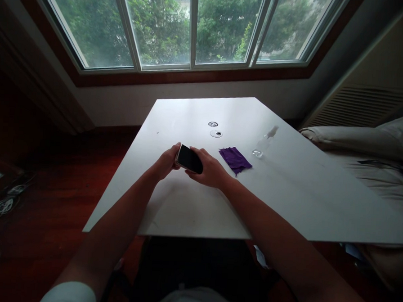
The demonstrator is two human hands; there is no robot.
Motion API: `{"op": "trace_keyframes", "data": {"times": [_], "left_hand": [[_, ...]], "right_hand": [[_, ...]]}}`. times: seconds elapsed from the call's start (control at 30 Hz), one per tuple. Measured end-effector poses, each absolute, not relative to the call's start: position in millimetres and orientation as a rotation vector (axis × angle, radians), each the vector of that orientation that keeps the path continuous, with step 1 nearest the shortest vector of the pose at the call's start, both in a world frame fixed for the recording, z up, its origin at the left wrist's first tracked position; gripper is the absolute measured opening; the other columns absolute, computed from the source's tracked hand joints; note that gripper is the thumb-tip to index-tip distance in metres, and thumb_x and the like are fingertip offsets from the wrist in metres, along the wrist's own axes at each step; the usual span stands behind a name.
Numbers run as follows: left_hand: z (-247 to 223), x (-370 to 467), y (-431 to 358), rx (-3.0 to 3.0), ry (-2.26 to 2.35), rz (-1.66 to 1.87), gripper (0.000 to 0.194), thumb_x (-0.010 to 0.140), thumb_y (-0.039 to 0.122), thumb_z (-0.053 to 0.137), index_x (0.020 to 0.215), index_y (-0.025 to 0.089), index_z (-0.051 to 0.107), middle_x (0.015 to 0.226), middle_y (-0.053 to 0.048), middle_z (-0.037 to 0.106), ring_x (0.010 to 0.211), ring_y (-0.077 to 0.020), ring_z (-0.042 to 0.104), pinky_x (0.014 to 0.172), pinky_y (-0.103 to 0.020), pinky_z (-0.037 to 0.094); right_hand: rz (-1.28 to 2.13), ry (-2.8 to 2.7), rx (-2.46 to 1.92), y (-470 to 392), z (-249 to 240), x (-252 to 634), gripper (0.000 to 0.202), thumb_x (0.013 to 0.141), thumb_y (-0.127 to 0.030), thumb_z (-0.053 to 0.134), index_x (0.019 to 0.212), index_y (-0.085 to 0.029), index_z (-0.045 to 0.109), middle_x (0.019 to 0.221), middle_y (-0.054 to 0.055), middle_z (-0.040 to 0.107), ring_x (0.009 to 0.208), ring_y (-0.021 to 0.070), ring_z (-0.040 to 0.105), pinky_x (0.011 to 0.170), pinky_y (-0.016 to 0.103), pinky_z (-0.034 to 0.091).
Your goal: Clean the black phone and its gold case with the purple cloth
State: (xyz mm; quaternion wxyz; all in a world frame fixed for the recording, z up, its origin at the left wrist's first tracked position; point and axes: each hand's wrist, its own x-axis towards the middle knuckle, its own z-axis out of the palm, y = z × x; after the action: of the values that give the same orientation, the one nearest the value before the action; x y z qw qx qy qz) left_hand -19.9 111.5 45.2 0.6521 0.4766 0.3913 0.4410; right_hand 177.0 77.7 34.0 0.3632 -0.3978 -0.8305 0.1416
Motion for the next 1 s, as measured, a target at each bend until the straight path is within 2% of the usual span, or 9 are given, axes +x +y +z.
{"op": "trace_keyframes", "data": {"times": [0.13, 0.37, 0.63, 0.73, 0.87, 1.0], "left_hand": [[37.4, -18.1, 112.4, 1.210, 0.951, 0.928, 0.048, 0.091, 0.057, 0.058, 0.064, 0.018, 0.052, 0.053, 0.002, 0.041, 0.044, -0.0089, 0.036, 0.042, -0.022, 0.027], [45.9, -15.9, 105.6, 1.316, 0.920, 0.885, 0.048, 0.092, 0.060, 0.057, 0.076, 0.015, 0.065, 0.065, -0.003, 0.056, 0.054, -0.0131, 0.049, 0.049, -0.025, 0.036], [46.4, -27.3, 112.6, 1.373, 0.921, 0.765, 0.049, 0.093, 0.058, 0.057, 0.069, 0.016, 0.062, 0.055, -0.001, 0.049, 0.044, -0.0109, 0.040, 0.043, -0.024, 0.031], [41.7, -37.9, 121.2, 1.356, 1.071, 0.721, 0.048, 0.091, 0.059, 0.059, 0.069, 0.016, 0.063, 0.054, -0.003, 0.053, 0.042, -0.0126, 0.044, 0.039, -0.024, 0.031], [33.6, -51.5, 132.1, 1.289, 1.223, 0.629, 0.046, 0.088, 0.060, 0.064, 0.080, 0.015, 0.070, 0.056, -0.007, 0.062, 0.040, -0.0181, 0.055, 0.039, -0.026, 0.034], [21.7, -62.7, 143.1, 1.392, 1.393, 0.781, 0.031, 0.086, 0.047, 0.071, 0.079, 0.018, 0.072, 0.059, -0.004, 0.063, 0.042, -0.0164, 0.054, 0.044, -0.025, 0.034]], "right_hand": [[0.433, -2.137, -1.042, 72.8, 40.0, 170.6, 0.089, 0.078, -0.057, 0.076, 0.152, -0.026, 0.038, 0.128, 0.012, 0.060, 0.108, 0.0302, 0.063, 0.092, 0.044, 0.052], [0.451, -2.025, -1.036, 62.0, 52.2, 163.5, 0.067, 0.080, -0.059, 0.074, 0.133, -0.024, 0.051, 0.123, 0.010, 0.063, 0.104, 0.0271, 0.064, 0.090, 0.042, 0.053], [0.517, -1.782, -1.060, 63.9, 46.9, 166.5, 0.069, 0.078, -0.062, 0.074, 0.130, -0.024, 0.051, 0.122, 0.010, 0.064, 0.108, 0.0274, 0.063, 0.096, 0.044, 0.052], [0.522, -1.547, -1.079, 70.8, 44.1, 168.7, 0.066, 0.083, -0.064, 0.066, 0.132, -0.024, 0.047, 0.120, 0.010, 0.064, 0.110, 0.0258, 0.063, 0.097, 0.043, 0.052], [0.572, -1.215, -1.036, 83.1, 47.4, 173.0, 0.061, 0.091, -0.068, 0.046, 0.134, -0.025, 0.043, 0.120, 0.010, 0.061, 0.108, 0.0234, 0.066, 0.087, 0.038, 0.056], [0.696, -0.939, -0.958, 96.3, 48.6, 185.4, 0.066, 0.091, -0.077, 0.032, 0.130, -0.025, 0.044, 0.120, 0.010, 0.060, 0.111, 0.0245, 0.067, 0.081, 0.037, 0.059]]}}
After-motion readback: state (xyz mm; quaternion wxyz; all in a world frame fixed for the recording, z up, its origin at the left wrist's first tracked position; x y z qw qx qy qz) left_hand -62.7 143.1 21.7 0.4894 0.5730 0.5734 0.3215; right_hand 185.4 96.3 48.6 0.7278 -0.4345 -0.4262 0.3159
